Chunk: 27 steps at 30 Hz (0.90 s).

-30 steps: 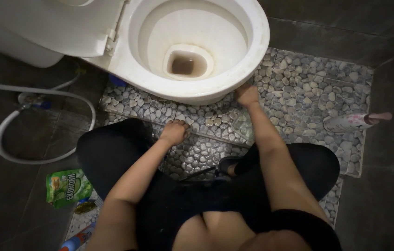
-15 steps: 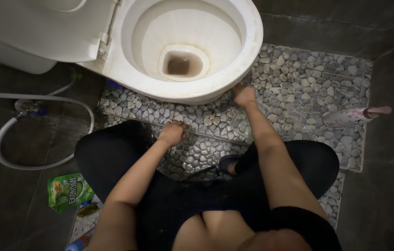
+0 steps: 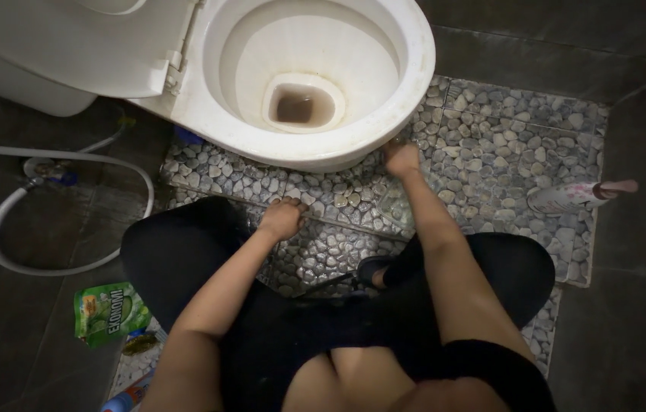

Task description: The person sits on the bathroom floor and scrubs the base and exterior of the toilet with a toothbrush. They then close the lid and scrub the top of the toilet seat and lid with the same toothbrush.

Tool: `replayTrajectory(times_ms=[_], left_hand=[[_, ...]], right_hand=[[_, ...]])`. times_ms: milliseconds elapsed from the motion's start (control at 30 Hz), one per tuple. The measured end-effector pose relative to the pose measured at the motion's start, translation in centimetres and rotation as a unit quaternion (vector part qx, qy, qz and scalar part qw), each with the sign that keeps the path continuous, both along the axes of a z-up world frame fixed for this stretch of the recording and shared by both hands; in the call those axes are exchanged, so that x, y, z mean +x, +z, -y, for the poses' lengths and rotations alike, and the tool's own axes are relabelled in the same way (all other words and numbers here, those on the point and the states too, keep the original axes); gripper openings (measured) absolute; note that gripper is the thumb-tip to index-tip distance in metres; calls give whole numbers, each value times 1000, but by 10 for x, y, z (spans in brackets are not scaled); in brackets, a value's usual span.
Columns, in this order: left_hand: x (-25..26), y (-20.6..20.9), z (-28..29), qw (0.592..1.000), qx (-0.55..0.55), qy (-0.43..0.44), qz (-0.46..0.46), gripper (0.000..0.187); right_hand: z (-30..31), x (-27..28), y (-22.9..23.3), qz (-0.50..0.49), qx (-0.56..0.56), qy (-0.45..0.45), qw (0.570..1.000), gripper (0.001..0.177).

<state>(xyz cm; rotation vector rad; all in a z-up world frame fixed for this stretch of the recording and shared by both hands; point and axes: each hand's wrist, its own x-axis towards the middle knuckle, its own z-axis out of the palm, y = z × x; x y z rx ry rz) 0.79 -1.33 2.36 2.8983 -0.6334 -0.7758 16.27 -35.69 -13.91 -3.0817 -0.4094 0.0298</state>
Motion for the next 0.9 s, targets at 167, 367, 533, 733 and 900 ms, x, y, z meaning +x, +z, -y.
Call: replayTrajectory(times_ms=[167,367,533,733,900], left_hand=[[-2,3,2,1000,11,-4,11,36],[-1,1,2,1000,6,-20,11,38],[0,-2,4,1000,-15,-14,8,36],[2,-15,7,998,11,-54,31,32],[19,-39,38,997,-7,-66,35,37]], right_hand=[[-10,0,-3,-46,-79,-2,996,23],[9,2,-6,33,-1,29,999,29],[5,-11,-10,-91,-83,-16,992,31],[14,-7,2,-137,-78,-69,985,35],[66,-34,28,-126,137,-222,957,35]])
